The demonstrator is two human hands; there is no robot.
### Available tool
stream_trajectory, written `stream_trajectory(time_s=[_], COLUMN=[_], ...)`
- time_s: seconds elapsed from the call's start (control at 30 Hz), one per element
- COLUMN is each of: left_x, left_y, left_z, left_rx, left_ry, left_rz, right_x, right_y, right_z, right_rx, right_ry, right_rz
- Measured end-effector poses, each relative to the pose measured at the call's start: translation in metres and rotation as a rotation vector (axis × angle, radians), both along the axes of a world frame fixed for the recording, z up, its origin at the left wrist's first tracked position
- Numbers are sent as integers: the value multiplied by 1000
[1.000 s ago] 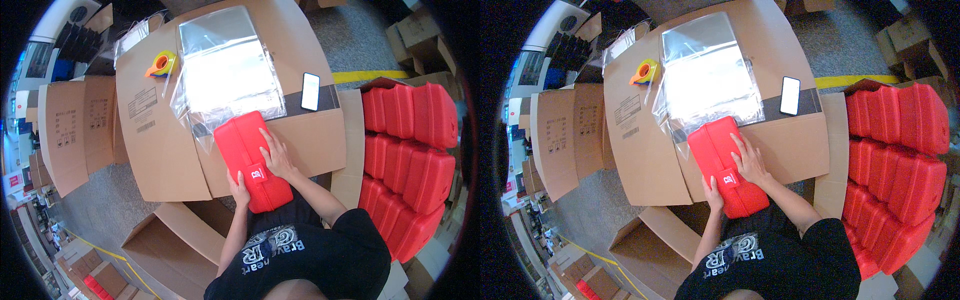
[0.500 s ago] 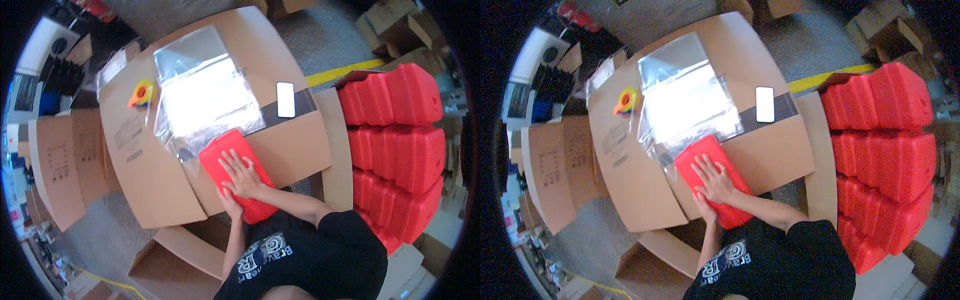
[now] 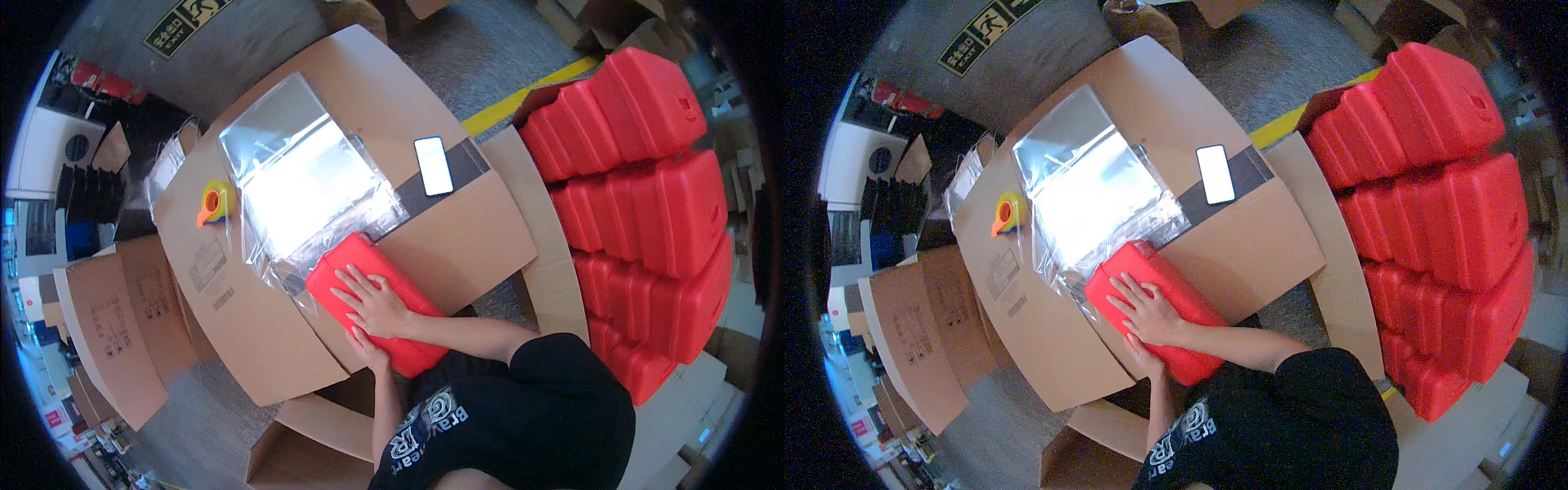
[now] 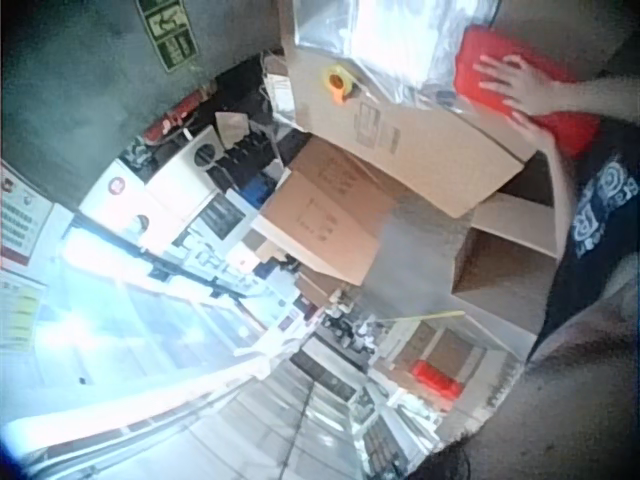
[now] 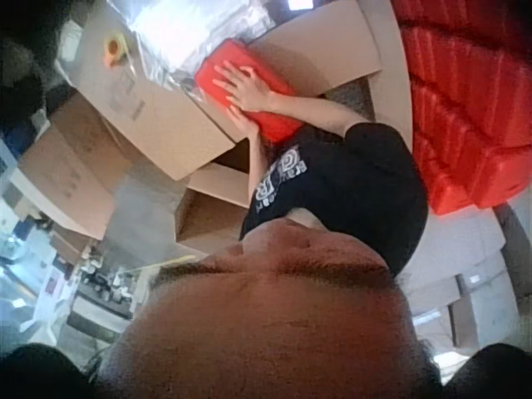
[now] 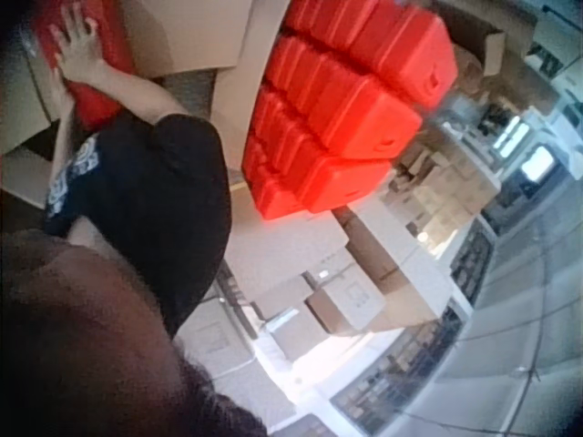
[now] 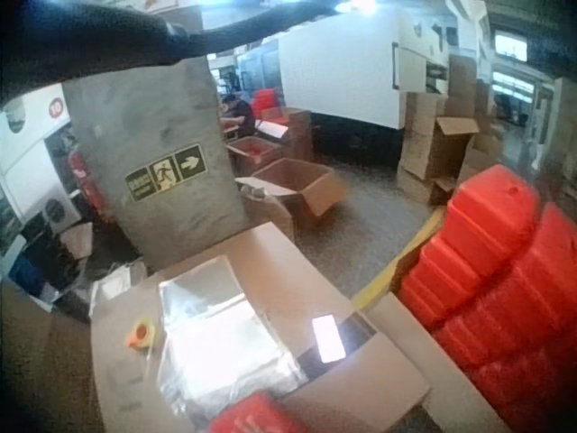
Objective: The person repeatedly picks up red plastic containers, places them into clear plastic bags, and sets the sealed packages into a cardboard box. The process is repeated multiple times with consistent hand movements and placement.
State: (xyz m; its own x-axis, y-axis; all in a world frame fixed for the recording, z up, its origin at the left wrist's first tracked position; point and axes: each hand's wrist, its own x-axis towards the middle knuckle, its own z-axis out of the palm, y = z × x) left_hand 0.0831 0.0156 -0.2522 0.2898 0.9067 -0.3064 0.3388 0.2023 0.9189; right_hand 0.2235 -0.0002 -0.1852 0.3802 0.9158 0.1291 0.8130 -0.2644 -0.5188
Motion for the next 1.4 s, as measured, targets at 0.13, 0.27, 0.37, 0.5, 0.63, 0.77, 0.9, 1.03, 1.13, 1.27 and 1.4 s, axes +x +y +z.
stream_trajectory(time_s=[0.13, 0.27, 0.37, 0.5, 0.63, 0.77, 0.9, 1.03, 1.13, 1.27, 1.4], left_x=[-6, -13, -17, -25, -32, -35, -36, -38, -43, -46, -43], left_y=[6, 15, 20, 22, 23, 25, 23, 24, 24, 21, 20], left_z=[-4, -5, -5, -6, -8, -12, -17, -26, -33, -38, -40], left_rx=[78, -68, -180, -127, -171, -192, -221, -242, -215, -190, -204], left_ry=[-25, -127, -344, -231, -244, -242, -295, -391, -228, -157, -225], left_rz=[-54, -23, -25, -46, -101, -71, -23, 5, 52, 37, 121], right_x=[-5, -7, -8, -18, -30, -37, -39, -34, -25, -7, 8], right_y=[4, 10, 16, 22, 25, 26, 24, 23, 20, 10, -1], right_z=[3, 7, 9, 7, 0, -9, -11, -9, -6, -1, 5], right_rx=[-31, -133, -235, -243, -248, -244, -234, -210, -195, 60, 148], right_ry=[5, 107, 201, 162, 71, -45, -195, -73, -1, 170, 334], right_rz=[14, 98, 180, 204, 188, 166, 133, 144, 172, 193, 146])
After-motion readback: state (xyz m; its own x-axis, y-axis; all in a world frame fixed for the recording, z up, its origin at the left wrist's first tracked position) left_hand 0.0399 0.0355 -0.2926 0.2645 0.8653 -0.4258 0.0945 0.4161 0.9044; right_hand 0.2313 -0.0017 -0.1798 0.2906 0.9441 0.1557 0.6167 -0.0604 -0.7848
